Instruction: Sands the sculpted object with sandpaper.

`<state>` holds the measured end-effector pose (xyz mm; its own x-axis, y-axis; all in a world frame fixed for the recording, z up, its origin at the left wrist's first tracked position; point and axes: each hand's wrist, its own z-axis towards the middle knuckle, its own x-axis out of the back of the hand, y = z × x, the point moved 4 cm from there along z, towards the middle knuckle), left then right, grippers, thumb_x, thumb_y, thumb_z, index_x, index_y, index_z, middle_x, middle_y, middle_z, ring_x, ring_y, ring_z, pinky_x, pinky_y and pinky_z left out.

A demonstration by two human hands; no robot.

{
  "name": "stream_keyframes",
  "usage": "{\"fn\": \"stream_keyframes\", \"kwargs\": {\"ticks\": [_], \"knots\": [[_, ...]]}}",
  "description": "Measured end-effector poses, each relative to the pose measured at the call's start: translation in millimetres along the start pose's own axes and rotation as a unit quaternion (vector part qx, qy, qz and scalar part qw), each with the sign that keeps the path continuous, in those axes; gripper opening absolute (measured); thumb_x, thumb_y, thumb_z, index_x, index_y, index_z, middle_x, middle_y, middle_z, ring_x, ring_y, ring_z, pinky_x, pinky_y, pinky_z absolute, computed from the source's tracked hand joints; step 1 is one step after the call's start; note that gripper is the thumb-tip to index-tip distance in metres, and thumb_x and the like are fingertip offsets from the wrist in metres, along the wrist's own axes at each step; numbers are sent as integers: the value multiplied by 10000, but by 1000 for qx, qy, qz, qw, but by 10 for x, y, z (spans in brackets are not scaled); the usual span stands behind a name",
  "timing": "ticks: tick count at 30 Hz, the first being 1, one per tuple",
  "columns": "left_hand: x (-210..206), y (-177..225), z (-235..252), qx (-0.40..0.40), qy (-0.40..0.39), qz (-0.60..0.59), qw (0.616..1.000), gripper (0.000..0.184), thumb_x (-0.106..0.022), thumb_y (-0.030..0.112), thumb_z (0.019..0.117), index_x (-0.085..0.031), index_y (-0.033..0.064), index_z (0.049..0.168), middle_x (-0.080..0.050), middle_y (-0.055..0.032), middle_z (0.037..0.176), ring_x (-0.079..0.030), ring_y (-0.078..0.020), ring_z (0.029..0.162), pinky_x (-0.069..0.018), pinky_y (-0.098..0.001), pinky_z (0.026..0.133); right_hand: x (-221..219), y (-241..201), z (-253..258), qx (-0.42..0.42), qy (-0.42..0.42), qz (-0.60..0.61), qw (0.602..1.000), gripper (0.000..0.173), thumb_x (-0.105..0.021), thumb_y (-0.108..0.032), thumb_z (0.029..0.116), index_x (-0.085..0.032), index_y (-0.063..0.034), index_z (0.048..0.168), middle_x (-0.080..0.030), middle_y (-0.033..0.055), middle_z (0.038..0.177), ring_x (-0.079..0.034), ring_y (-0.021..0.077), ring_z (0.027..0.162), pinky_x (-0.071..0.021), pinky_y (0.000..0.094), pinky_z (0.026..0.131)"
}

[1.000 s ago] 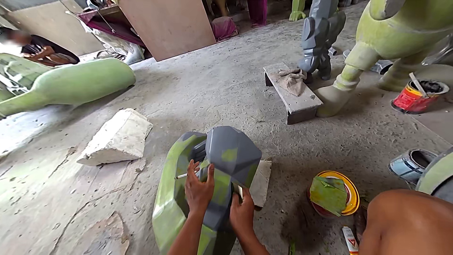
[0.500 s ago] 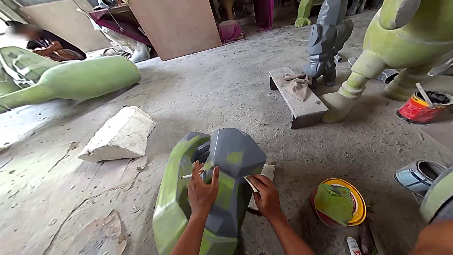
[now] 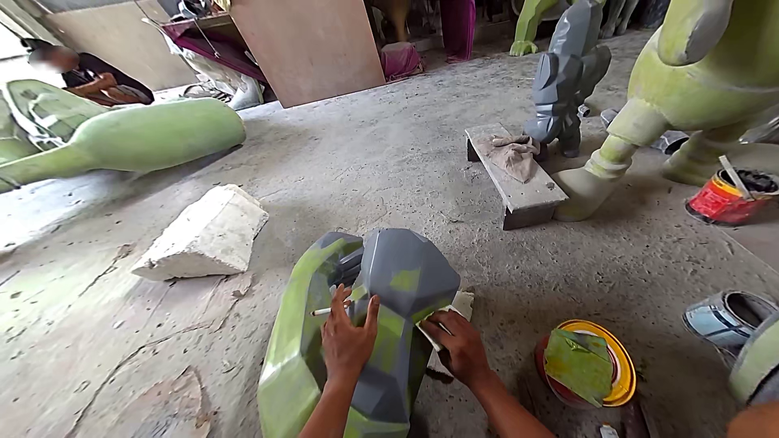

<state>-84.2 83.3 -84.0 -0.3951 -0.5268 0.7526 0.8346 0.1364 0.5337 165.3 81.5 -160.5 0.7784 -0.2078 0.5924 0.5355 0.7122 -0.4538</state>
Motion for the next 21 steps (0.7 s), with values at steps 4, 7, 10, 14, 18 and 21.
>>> {"fn": "stream_keyframes", "kwargs": {"ticks": [4, 7, 10, 14, 18, 21], "knots": [[10, -5, -2, -2, -3, -2, 1000, 872, -527, 710, 931, -453, 70, 1517, -656, -97, 1338, -647, -288, 1177, -487, -592, 1026, -87, -73, 124, -15, 25, -2, 1000, 415, -603, -83, 931, -717, -255, 1291, -696, 3, 1276, -629, 152, 1239, -524, 362, 1084], [0, 20, 14, -8, -7, -4, 1000, 874, -532, 702, 934, -447, 62, 1522, -654, -111, 1340, -650, -297, 1179, -486, -597, 1029, -147, -58, 31, -8, -5, 8, 1000, 435, -609, -64, 906, -721, -248, 1284, -698, 5, 1264, -622, 161, 1244, -519, 359, 1087], [-16, -5, -5, -4, 0, -4, 1000, 878, -531, 715, 927, -453, 73, 1521, -656, -103, 1338, -649, -285, 1183, -481, -590, 1036, -141, -9, -155, 6, -52, 32, 998, 442, -612, -91, 909, -707, -268, 1303, -691, 3, 1281, -618, 165, 1251, -515, 368, 1089], [-18, -3, 12, -1, 7, -4, 1000, 890, -515, 727, 925, -451, 71, 1524, -662, -97, 1335, -653, -281, 1179, -482, -584, 1038, -23, 183, -168, -51, -233, 94, 966, 348, -597, -177, 972, -714, -309, 1272, -697, -30, 1268, -657, 133, 1174, -572, 399, 985], [-4, 1, 0, 1, 5, -6, 1000, 875, -520, 724, 925, -475, 71, 1505, -669, -107, 1317, -656, -297, 1168, -489, -581, 1032, 458, 322, 587, -75, -432, 112, 892, 288, -557, -196, 990, -744, -178, 1209, -706, 61, 1238, -650, 218, 1188, -514, 489, 1046], [5, 7, -1, 1, 4, -2, 1000, 877, -509, 725, 927, -474, 66, 1504, -664, -114, 1325, -659, -294, 1166, -489, -585, 1031, 975, 237, 1214, 6, -534, 50, 844, 307, -549, -106, 989, -733, -134, 1233, -707, 79, 1210, -665, 239, 1136, -527, 500, 994]]}}
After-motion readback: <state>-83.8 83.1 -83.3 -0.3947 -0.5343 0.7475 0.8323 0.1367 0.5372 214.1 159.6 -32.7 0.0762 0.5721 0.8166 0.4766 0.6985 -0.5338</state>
